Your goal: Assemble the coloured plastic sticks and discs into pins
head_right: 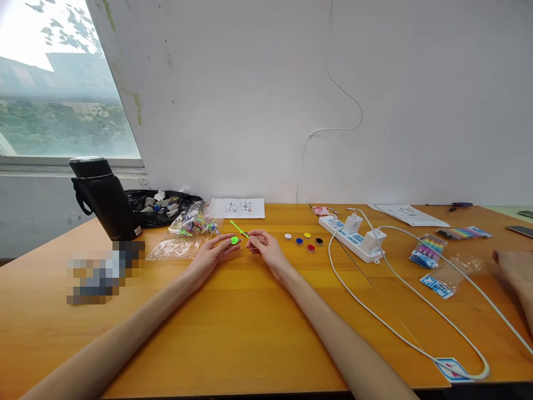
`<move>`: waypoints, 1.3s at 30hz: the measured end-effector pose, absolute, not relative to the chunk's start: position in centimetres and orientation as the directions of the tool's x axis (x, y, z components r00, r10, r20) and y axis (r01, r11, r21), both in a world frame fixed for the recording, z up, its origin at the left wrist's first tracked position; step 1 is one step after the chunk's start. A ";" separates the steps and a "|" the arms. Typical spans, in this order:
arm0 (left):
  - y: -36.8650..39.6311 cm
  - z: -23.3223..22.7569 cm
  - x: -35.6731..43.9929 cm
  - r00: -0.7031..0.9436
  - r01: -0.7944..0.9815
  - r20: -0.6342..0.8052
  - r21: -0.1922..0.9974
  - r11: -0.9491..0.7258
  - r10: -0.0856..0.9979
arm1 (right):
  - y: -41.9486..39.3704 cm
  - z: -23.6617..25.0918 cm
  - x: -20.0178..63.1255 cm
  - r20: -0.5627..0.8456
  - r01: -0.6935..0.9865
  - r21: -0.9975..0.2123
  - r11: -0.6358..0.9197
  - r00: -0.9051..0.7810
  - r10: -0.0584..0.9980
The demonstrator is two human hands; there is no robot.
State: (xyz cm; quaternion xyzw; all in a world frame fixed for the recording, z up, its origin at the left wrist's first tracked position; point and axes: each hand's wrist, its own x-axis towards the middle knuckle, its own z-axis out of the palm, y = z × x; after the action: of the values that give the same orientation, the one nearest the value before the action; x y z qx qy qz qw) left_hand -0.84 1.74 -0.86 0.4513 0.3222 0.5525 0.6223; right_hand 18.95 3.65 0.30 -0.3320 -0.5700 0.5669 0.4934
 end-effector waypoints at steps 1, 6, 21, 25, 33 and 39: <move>1.8 -1.0 -0.9 0.187 -0.409 0.112 0.912 -0.026 0.976 | 3.4 0.4 18.8 0.163 -0.197 -0.975 0.104 -0.309 0.937; 2.1 -1.3 -0.9 0.205 -0.414 0.130 0.910 -0.034 0.970 | 2.5 0.9 18.5 0.135 -0.227 -0.972 0.056 -0.351 0.927; 1.9 -1.1 -0.4 0.196 -0.399 0.109 0.917 -0.023 0.975 | 3.3 -0.5 18.6 0.280 0.097 -0.936 0.339 -0.380 0.882; 1.5 -0.7 -0.1 0.191 -0.365 0.134 0.929 -0.056 0.972 | 3.3 -0.8 18.7 0.303 0.222 -0.894 0.389 -0.340 0.890; 1.2 -0.3 -0.3 0.155 -0.095 0.283 0.958 -0.271 0.946 | 2.5 -0.6 18.4 0.371 0.324 -0.808 0.491 -0.366 0.853; 1.3 -0.5 -0.5 0.165 -0.088 0.282 0.959 -0.270 0.945 | 1.9 -0.4 18.0 0.357 0.323 -0.806 0.495 -0.401 0.843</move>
State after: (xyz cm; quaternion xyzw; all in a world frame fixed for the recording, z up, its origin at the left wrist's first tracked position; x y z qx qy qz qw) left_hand -0.52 1.34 -0.47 0.5908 0.3626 0.5348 0.4832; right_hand 18.04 1.91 -0.37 -0.3790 -0.7694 0.3297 0.3945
